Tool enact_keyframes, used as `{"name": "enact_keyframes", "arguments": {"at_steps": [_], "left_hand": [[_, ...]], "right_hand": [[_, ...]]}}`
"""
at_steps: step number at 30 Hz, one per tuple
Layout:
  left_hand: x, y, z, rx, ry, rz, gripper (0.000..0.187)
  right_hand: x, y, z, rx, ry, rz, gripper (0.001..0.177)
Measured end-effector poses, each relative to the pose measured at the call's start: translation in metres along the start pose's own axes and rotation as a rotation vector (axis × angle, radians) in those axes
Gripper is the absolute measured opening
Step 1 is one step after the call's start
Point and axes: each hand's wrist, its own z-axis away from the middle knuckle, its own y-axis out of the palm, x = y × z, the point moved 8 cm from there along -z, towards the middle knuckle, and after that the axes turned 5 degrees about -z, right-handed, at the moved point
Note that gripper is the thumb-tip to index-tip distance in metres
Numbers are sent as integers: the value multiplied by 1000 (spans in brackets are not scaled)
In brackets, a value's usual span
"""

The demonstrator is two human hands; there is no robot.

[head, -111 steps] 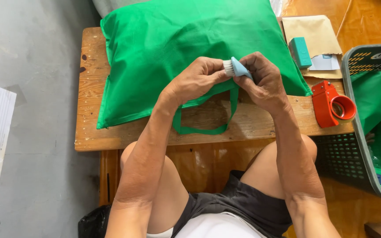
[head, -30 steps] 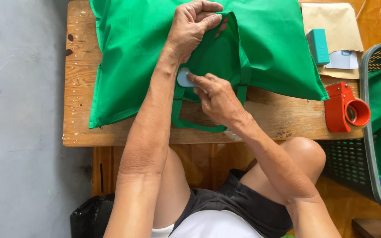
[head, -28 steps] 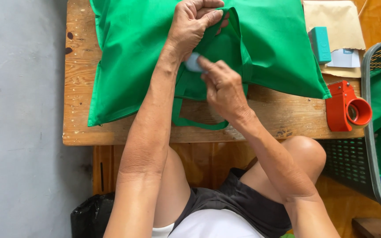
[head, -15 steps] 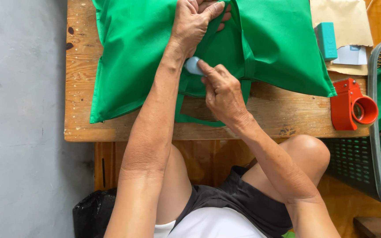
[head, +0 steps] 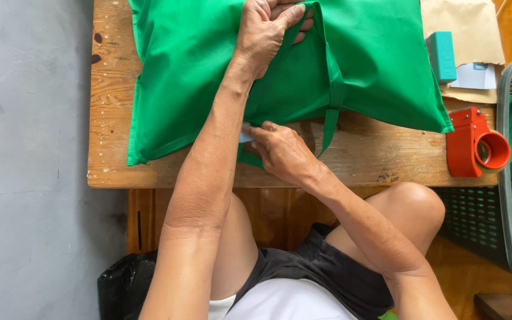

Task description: The person uses a small blue brush to clean the seams, handles, and edges of a green tote bag placed on a wooden table. The person systematically scrubs the exterior and interior edges, then flips the bag to reveal a white pillow inside before continuing to clean the seams.

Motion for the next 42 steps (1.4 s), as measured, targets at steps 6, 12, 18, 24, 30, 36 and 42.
{"name": "enact_keyframes", "arguments": {"at_steps": [6,12,18,24,30,36,42], "left_hand": [[-5,2,0,-21,-5,-3,12],[-1,-7,-2,-12,10,48,16],[-6,-11,-3,-89,97,100,12],[-5,-17,-4,-98,145,98,13],[-3,-12,-7,-101,152,48,9],[-9,-14,-6,-107,146,40,11],[-8,-15,-6,-80,236,62,15]], "right_hand": [[-12,-27,6,-316,-135,99,41],[7,-81,37,-620,-210,141,48],[-49,-109,68,-618,-15,359,42],[-57,-107,98,-806,-24,385,34],[-54,-20,56,-580,-208,134,43],[-76,-60,83,-813,-166,260,47],[-90,-100,110,-1028,-54,245,31]]}}
